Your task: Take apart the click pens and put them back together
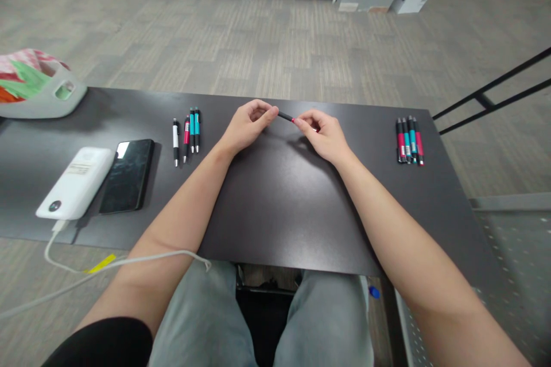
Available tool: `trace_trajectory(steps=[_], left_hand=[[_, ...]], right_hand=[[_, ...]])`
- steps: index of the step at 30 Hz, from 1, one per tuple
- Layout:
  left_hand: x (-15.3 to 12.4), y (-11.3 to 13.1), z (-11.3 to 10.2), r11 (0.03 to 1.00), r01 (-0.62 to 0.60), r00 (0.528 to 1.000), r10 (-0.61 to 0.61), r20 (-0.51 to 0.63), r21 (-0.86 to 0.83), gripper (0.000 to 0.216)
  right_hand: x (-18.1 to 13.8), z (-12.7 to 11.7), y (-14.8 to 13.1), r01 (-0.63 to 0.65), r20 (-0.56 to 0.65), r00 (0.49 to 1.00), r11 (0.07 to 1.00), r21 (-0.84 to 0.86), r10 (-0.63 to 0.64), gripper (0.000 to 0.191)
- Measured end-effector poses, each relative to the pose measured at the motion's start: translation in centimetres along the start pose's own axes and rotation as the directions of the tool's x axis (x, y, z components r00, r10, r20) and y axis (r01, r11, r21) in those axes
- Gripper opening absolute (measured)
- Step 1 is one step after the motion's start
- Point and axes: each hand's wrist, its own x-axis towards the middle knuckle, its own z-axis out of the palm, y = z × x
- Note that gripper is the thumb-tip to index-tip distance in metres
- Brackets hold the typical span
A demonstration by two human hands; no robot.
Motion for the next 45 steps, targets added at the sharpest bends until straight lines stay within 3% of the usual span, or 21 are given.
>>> trace_trajectory(steps=[5,11,16,24,29,32,41,45], left_hand=[[-0.2,0.0,0.5,0.982,-0.074,0.996,0.08,-0.028,0.173,0.081],[0.1,-0.5,0.0,0.973,-0.179,0.984,0.176,0.032,0.146,0.073],[0.0,-0.7,0.3,0.967,-0.087,0.995,0.096,-0.026,0.24,0.075],[0.0,-0.3,0.1,0.953,-0.183,0.983,0.182,0.027,0.243,0.057],[-0.2,-0.3,0.4,0.965,-0.122,0.992,0.128,-0.009,0.233,0.069],[-0.3,0.0,0.3,0.948,-0.133,0.991,0.131,0.026,0.291,0.073],[-0.3,0.5,-0.2,0.872,-0.219,0.975,0.217,0.056,0.437,0.034],[-0.4,0.4,-0.1,0.889,-0.205,0.979,0.194,0.069,0.409,0.045]], right_hand=[[-0.1,-0.1,0.0,0.01,0.014,1.0,1.0,-0.017,-0.01,0.04],[0.0,-0.2,0.0,0.027,0.017,1.0,0.999,-0.035,-0.026,0.043],[-0.1,-0.2,0.0,0.009,0.013,1.0,0.999,-0.042,-0.009,0.037],[-0.2,-0.1,-0.1,0.062,0.001,0.998,0.998,-0.009,-0.062,0.033],[-0.2,-0.1,-0.1,0.065,0.002,0.998,0.998,0.007,-0.065,0.034],[-0.2,-0.1,-0.1,0.079,0.008,0.997,0.997,0.007,-0.079,0.032],[-0.1,-0.5,-0.3,0.003,0.061,0.998,0.997,-0.073,0.001,0.042],[-0.2,-0.2,-0.1,0.028,0.026,0.999,0.999,-0.039,-0.027,0.035]])
